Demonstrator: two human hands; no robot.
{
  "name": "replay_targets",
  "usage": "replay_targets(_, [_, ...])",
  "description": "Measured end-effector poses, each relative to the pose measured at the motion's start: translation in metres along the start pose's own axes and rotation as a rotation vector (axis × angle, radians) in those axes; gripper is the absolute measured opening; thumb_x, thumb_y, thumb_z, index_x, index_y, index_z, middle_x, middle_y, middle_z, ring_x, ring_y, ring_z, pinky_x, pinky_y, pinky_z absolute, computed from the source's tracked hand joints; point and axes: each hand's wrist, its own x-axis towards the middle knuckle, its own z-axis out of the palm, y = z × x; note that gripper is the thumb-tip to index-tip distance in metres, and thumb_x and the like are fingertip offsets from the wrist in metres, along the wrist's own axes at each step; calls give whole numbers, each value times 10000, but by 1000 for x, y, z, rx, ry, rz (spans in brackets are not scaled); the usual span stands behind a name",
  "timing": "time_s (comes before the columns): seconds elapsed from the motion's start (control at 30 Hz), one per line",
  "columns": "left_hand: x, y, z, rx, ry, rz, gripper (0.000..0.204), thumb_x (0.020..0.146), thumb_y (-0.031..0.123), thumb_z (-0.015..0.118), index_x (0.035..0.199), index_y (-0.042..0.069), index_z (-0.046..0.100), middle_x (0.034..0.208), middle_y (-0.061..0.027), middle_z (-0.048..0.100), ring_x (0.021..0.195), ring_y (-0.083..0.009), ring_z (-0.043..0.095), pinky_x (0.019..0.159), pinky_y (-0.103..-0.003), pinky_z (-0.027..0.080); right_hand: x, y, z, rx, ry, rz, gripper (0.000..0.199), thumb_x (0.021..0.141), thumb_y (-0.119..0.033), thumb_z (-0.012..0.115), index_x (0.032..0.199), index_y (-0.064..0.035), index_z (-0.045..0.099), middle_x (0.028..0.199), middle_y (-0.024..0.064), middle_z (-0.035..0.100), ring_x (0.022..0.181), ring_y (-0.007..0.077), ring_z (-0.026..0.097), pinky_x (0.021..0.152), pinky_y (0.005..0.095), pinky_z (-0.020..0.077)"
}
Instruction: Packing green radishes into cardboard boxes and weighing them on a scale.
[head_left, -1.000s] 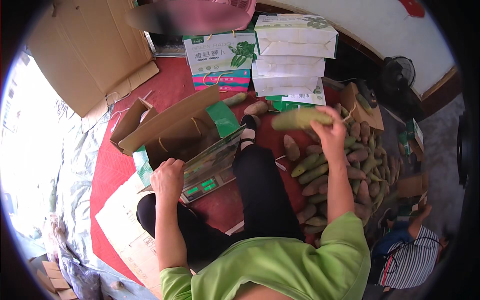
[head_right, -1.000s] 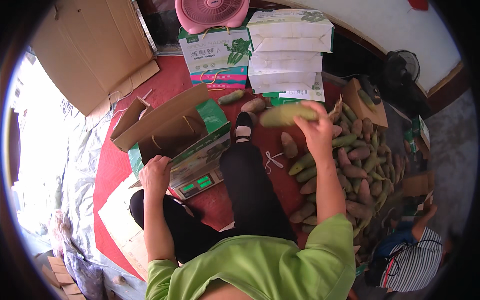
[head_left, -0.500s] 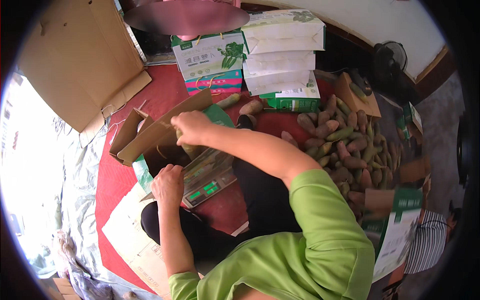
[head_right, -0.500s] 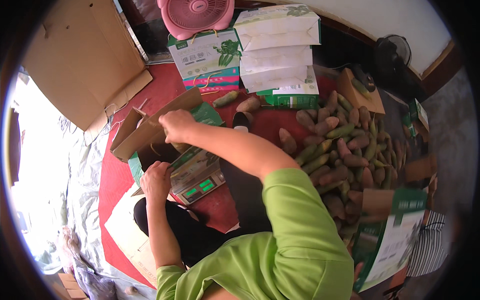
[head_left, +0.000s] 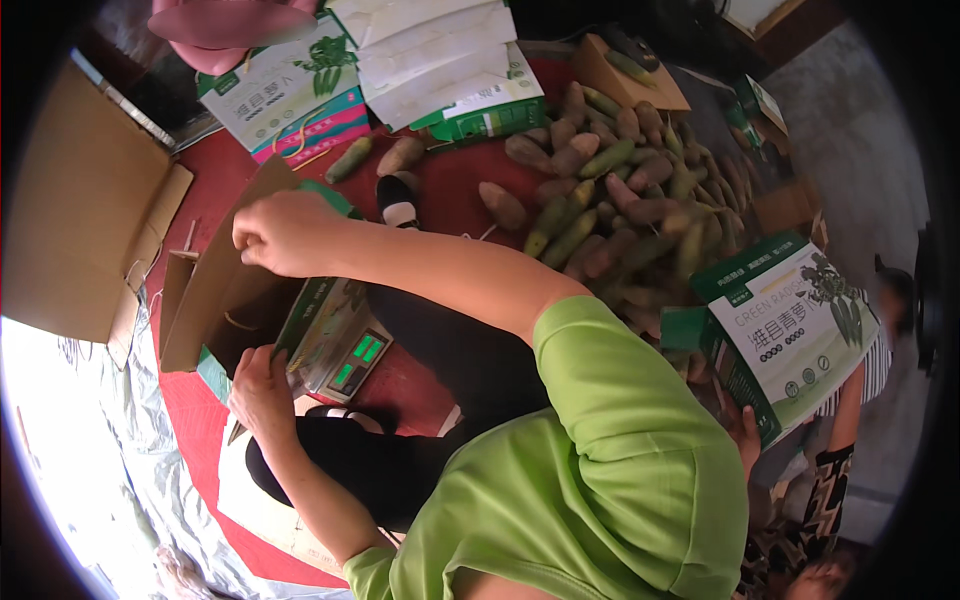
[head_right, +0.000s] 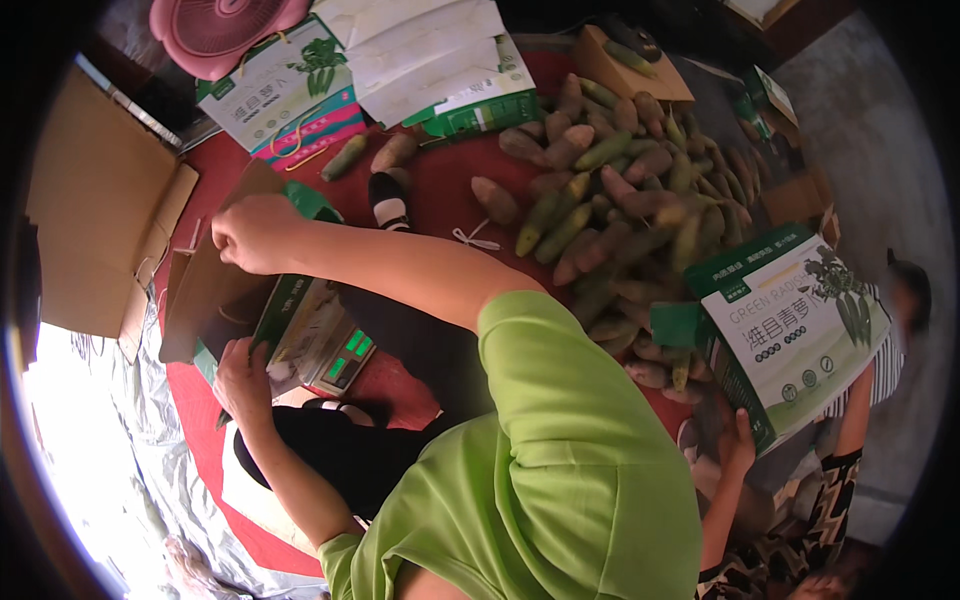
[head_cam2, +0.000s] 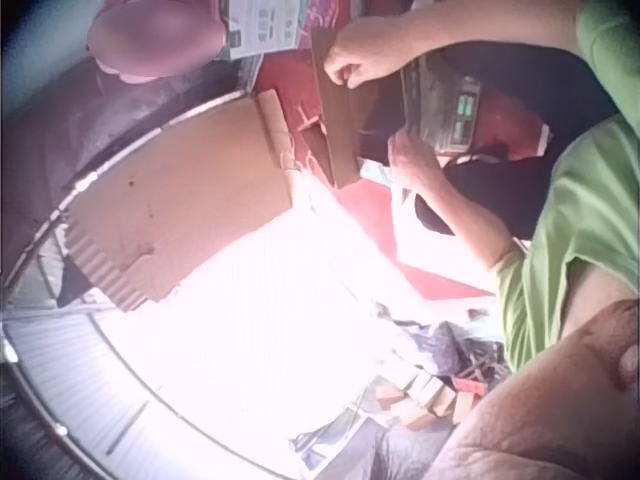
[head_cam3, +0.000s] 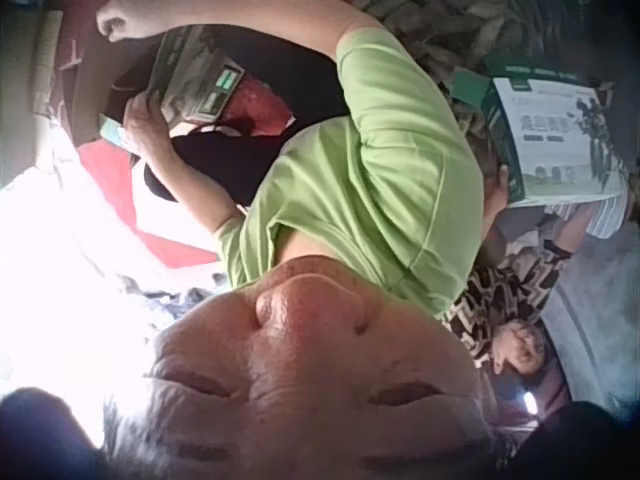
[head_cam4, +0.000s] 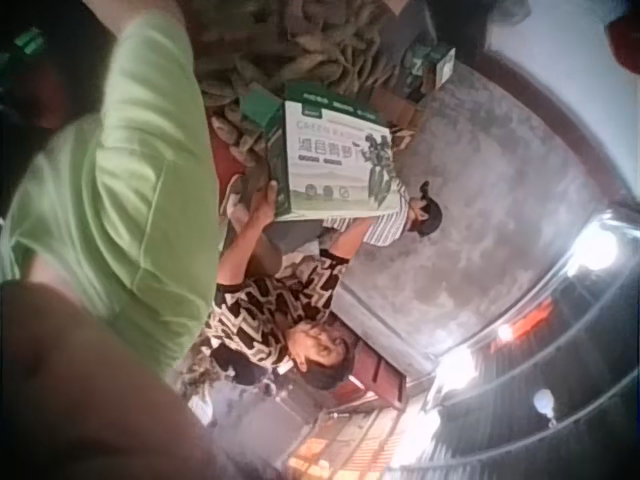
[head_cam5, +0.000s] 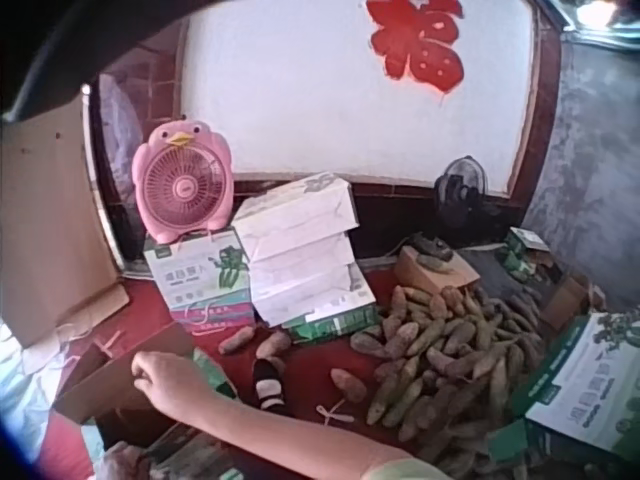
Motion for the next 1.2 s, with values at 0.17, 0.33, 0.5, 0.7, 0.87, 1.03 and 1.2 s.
replay_targets(0.17, [-5, 1, 2, 31, -29, -33, 92, 810, 160, 653, 883, 103, 655, 828, -70, 617, 748, -315, 614, 615, -408, 461, -62, 60, -41, 191, 488, -9, 85, 841, -83, 635, 908, -34, 653, 820, 73, 676, 743, 146, 654, 671, 282, 502])
replay_targets(0.33, [-3, -3, 8, -32, -4, 4, 73, 812, 122, 646, 875, 85, 652, 813, -86, 612, 714, -313, 601, 599, -405, 445, -174, 164, -50, -34, 441, 407, 115, 826, -80, 639, 931, -34, 651, 831, 96, 667, 777, 175, 652, 695, 312, 507])
replay_targets(0.5, [-6, -10, 13, -109, 22, 47, 56, 816, 76, 638, 868, 55, 642, 784, -102, 602, 691, -303, 594, 594, -401, 440, -304, 241, -37, -394, 11, 861, 221, 771, -184, 619, 944, -54, 666, 968, 168, 648, 943, 357, 608, 829, 443, 485])
replay_targets(0.7, [-3, -8, 14, -50, 12, 36, 54, 829, 69, 632, 879, 49, 635, 772, -105, 595, 687, -300, 592, 593, -393, 440, -414, 290, -21, -449, 24, 992, 232, 730, -199, 652, 906, -49, 679, 963, 159, 658, 962, 340, 611, 858, 423, 484])
replay_targets(0.87, [-4, -10, 15, -40, 7, 23, 52, 836, 72, 629, 882, 49, 634, 778, -97, 601, 696, -291, 601, 597, -384, 448, -423, 293, -9, -363, -19, 1200, 210, 726, -180, 658, 891, -52, 680, 965, 162, 666, 965, 336, 619, 867, 409, 487])
replay_targets(1.03, [-4, -5, 18, -79, 0, -9, 62, 835, 57, 626, 895, 44, 638, 790, -92, 608, 702, -269, 609, 603, -365, 458, -397, 324, -3, -392, -3, 1165, 218, 739, -193, 664, 906, -53, 673, 945, 170, 669, 960, 337, 627, 854, 412, 495])
replay_targets(1.2, [-5, 1, 14, -58, 10, -53, 84, 819, 42, 634, 901, 33, 651, 778, -99, 596, 691, -271, 600, 615, -365, 464, -326, 346, 3, -319, 82, 1148, 282, 747, -222, 681, 971, -53, 657, 972, 181, 662, 982, 334, 622, 864, 422, 494])
